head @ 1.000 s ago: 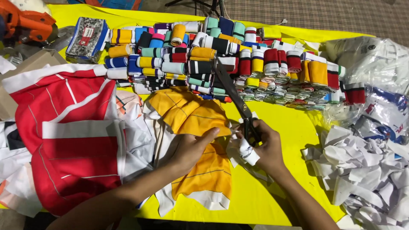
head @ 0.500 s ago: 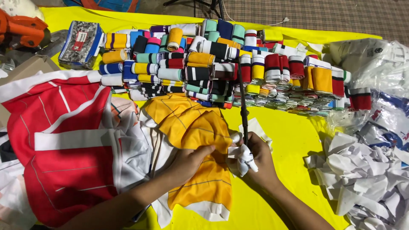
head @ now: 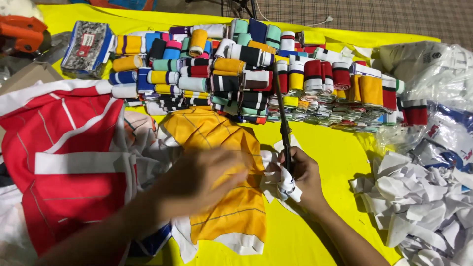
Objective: Cutting a piece of yellow fabric with scissors after folding it
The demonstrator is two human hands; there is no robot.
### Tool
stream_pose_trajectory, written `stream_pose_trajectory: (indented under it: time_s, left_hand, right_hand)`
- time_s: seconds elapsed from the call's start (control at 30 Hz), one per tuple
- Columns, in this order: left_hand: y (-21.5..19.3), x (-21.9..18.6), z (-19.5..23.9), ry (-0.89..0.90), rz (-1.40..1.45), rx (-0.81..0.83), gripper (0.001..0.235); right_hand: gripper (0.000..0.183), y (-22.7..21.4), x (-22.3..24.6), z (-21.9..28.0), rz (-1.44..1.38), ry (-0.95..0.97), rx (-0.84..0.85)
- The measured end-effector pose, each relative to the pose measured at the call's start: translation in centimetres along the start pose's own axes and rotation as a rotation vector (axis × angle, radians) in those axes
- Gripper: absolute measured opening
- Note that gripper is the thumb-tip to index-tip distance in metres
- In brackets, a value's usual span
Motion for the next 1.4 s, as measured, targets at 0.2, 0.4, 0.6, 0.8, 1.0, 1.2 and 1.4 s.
stream_pose_trajectory:
  time_s: [0.2,0.4,0.6,0.8,1.0,1.2,1.4]
  left_hand:
    - [3.2,7.6,-0.2,-0.125,-0.469,0.190,0.036]
    - [4.6,2.7,3.3,-0.572,-0.180,0.379,0.039]
    - [3.9,3.9,-1.8,-0.138,-0.166,0.188,0.043]
    - [4.8,8.5,-3.3,-0.354,0.411,0.258,0.056]
    - [3.9,9.2,-2.1,-0.247,0.576,0.126,0.010]
    - [4.4,7.9,-2.0,-0.314,0.649,0.392,0.021]
    - [4.9,7.6,-1.9,-0.433,0.565,0.210,0.019]
  right_hand:
    - [0.015,-0.1,-1.8,0.2,0.068,-0.056,-0.105]
    - [0.020,-1.0,-1.6,-0.6,0.056,-0.053,-0.113]
    - [0.020,-0.8,-2.7,-0.9,0.066,-0.083,-0.049]
    - [0.023,-0.5,-1.6,-0.7,-0.079,-0.119,-0.061]
    - [0.016,-0.9,-1.3,-1.5,0.054,-0.130,-0.095]
    - [0.016,-0.7,-0.2,-1.5,0.084,-0.106,-0.121]
    - [0.021,0.1,0.8,-1.5,0.065,-0.104,-0.113]
Point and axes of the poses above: each hand's wrist, its own z-axis away from the middle knuckle, its own y-axis out of the palm, x = y × z, the point moved 4 cm from there along -z, towards the middle knuckle, and after that the axes turned 12 degrees about z, right-handed, at the moved point
